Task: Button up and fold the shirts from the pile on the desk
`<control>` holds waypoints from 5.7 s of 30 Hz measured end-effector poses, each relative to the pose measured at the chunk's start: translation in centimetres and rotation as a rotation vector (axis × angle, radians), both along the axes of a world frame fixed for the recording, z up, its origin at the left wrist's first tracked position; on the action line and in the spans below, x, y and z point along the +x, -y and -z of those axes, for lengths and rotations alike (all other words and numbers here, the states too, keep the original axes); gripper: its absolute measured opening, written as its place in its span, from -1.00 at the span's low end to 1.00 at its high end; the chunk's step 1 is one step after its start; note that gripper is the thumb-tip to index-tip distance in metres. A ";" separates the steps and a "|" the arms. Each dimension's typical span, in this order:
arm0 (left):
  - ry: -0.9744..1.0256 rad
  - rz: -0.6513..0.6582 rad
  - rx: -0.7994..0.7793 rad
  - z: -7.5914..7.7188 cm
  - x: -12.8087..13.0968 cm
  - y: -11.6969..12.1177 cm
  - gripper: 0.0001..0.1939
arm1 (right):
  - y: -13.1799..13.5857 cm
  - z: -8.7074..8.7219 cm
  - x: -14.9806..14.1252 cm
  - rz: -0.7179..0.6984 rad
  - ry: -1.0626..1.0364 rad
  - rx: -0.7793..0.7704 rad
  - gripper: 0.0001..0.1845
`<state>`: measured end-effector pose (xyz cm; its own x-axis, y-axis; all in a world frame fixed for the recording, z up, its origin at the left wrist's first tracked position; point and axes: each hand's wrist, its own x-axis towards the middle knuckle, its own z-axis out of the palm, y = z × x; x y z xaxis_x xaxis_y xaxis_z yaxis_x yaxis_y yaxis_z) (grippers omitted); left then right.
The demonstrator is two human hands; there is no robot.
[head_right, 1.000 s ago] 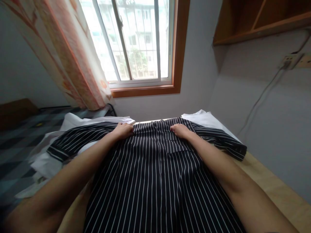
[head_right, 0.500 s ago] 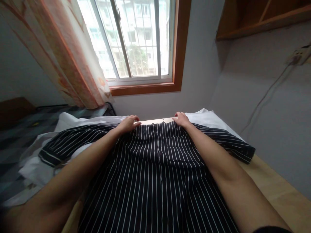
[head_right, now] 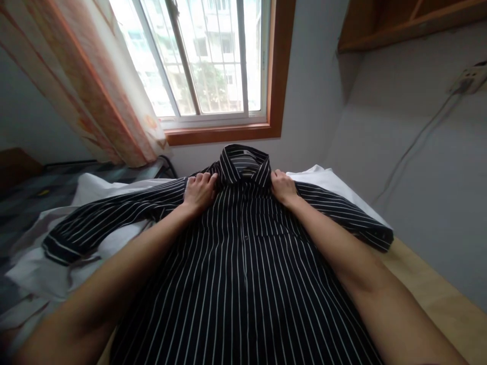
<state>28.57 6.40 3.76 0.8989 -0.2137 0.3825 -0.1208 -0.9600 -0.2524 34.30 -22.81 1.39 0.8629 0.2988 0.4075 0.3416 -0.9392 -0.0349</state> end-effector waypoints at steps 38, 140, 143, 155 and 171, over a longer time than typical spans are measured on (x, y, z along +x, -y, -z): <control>-0.858 0.116 -0.165 0.7 -10.3 3.0 -0.05 | -1.1 -0.5 -8.2 -0.165 -0.336 -0.175 -0.31; -0.532 0.671 0.027 -3.5 -17.3 2.3 -0.72 | 0.1 1.3 -27.0 -0.488 -0.709 0.782 -0.34; -0.596 0.695 0.041 -0.7 -18.9 2.2 -0.61 | -1.9 1.0 -23.9 -0.462 -0.816 0.906 -0.27; -0.462 0.102 0.046 -0.8 -14.1 -7.0 -0.38 | -9.9 1.9 -21.2 -0.695 -0.398 0.040 -0.48; -0.398 0.177 -0.047 1.1 -13.8 -1.2 -0.23 | 5.0 0.7 -16.7 -0.242 -0.163 0.295 -0.38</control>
